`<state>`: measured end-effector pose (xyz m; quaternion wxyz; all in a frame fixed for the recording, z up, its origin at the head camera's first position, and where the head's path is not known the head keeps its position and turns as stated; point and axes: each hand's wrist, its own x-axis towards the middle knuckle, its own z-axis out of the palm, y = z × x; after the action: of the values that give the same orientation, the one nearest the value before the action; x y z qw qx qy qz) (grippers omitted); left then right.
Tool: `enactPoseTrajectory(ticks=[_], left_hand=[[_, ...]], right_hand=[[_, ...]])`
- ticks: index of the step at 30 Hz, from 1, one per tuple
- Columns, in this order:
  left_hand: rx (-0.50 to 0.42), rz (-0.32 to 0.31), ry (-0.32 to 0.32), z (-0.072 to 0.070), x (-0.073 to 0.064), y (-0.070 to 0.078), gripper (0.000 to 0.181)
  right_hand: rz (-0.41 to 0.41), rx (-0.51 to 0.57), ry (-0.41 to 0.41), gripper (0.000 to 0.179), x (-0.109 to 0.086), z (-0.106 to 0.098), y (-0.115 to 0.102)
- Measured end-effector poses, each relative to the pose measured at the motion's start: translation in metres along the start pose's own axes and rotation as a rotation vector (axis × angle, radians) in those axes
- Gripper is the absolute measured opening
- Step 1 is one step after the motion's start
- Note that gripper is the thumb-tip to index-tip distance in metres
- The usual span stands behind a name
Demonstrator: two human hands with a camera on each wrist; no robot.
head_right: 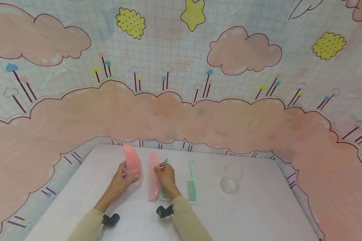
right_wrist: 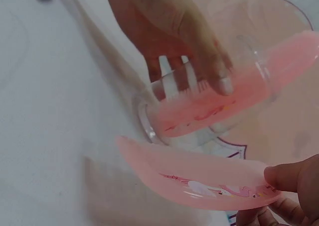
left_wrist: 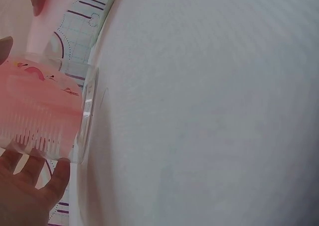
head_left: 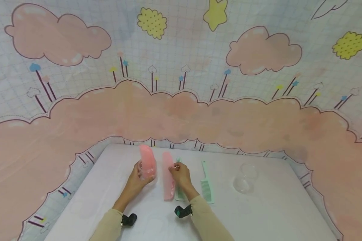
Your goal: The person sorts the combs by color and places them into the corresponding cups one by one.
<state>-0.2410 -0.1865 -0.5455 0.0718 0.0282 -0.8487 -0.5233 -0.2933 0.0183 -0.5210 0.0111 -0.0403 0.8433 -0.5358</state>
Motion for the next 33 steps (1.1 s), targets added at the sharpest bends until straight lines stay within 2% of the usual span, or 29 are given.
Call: enactPoseTrajectory(ticks=[9, 18, 33], left_hand=[[0.022, -0.010, -0.008, -0.002, -0.004, -0.002, 0.104], [0.025, 0.000, -0.007, -0.003, -0.003, -0.002, 0.101], [0.010, 0.009, -0.025, 0.000, 0.002, -0.001, 0.103]], right_hand=[[-0.012, 0.028, 0.018, 0.027, -0.010, -0.013, -0.010], [-0.045, 0.108, 0.037, 0.022, -0.016, -0.033, -0.020], [-0.087, 0.307, 0.043, 0.023, -0.028, -0.057, -0.037]])
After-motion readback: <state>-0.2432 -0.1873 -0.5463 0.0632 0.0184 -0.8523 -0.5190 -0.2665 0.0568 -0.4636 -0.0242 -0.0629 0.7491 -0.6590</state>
